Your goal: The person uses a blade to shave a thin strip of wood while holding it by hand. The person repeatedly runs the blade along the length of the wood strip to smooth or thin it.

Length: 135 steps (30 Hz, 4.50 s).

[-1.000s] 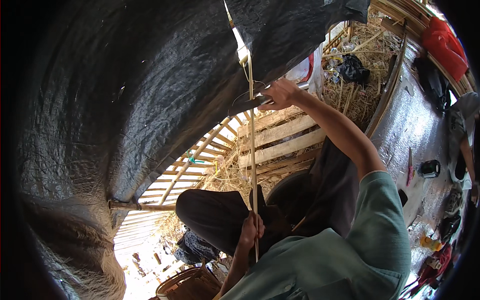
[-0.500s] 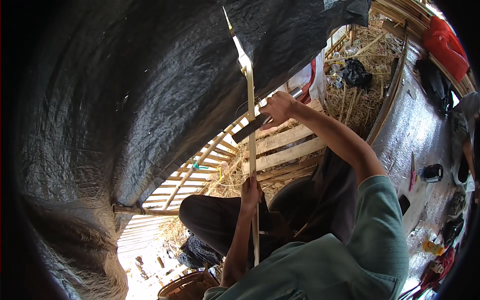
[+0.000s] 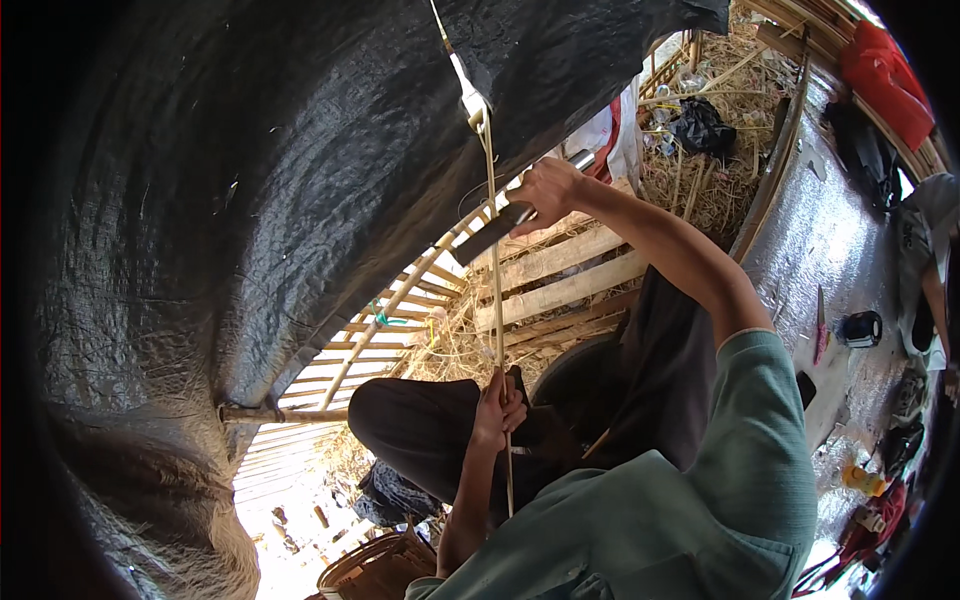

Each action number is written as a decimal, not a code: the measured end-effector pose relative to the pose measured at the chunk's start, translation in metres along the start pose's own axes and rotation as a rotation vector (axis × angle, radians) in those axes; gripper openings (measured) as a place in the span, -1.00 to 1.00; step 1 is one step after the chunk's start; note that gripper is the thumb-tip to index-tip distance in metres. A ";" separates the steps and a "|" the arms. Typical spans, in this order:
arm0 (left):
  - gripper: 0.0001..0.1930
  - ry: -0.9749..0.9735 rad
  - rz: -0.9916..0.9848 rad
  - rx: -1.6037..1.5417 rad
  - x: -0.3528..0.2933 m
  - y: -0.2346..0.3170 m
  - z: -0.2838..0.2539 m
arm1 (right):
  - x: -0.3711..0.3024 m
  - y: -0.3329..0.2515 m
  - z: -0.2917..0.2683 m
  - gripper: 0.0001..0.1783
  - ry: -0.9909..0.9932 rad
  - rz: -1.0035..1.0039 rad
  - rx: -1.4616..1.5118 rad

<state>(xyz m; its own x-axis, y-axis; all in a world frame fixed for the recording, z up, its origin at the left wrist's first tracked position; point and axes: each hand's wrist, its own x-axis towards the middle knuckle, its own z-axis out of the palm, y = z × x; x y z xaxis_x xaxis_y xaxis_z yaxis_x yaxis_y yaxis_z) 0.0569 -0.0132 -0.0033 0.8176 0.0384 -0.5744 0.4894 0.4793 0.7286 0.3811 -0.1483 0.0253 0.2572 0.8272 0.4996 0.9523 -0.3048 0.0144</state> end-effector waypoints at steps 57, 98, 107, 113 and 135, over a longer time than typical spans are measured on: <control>-0.48 0.000 -0.027 -0.055 -0.009 -0.010 -0.006 | -0.013 -0.020 -0.014 -0.33 -0.449 0.391 0.101; -0.46 -0.012 -0.167 -0.135 -0.082 -0.068 -0.022 | -0.009 0.032 -0.003 -0.38 -0.024 0.222 -0.009; -0.45 -0.018 -0.177 -0.113 -0.081 -0.067 -0.024 | -0.010 -0.001 -0.026 -0.39 -0.225 -0.002 0.103; -0.44 0.012 -0.167 -0.156 -0.077 -0.070 -0.025 | -0.007 -0.004 -0.020 -0.35 -0.311 0.007 0.075; -0.52 0.120 0.174 0.202 -0.028 -0.041 -0.015 | -0.016 -0.021 -0.006 -0.43 -0.126 -0.028 0.186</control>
<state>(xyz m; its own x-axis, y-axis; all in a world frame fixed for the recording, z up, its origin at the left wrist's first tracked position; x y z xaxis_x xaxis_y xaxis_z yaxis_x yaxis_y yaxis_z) 0.0096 -0.0212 -0.0228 0.8588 0.2143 -0.4653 0.4050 0.2722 0.8728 0.3564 -0.1582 0.0225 0.2378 0.8900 0.3891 0.9702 -0.1985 -0.1389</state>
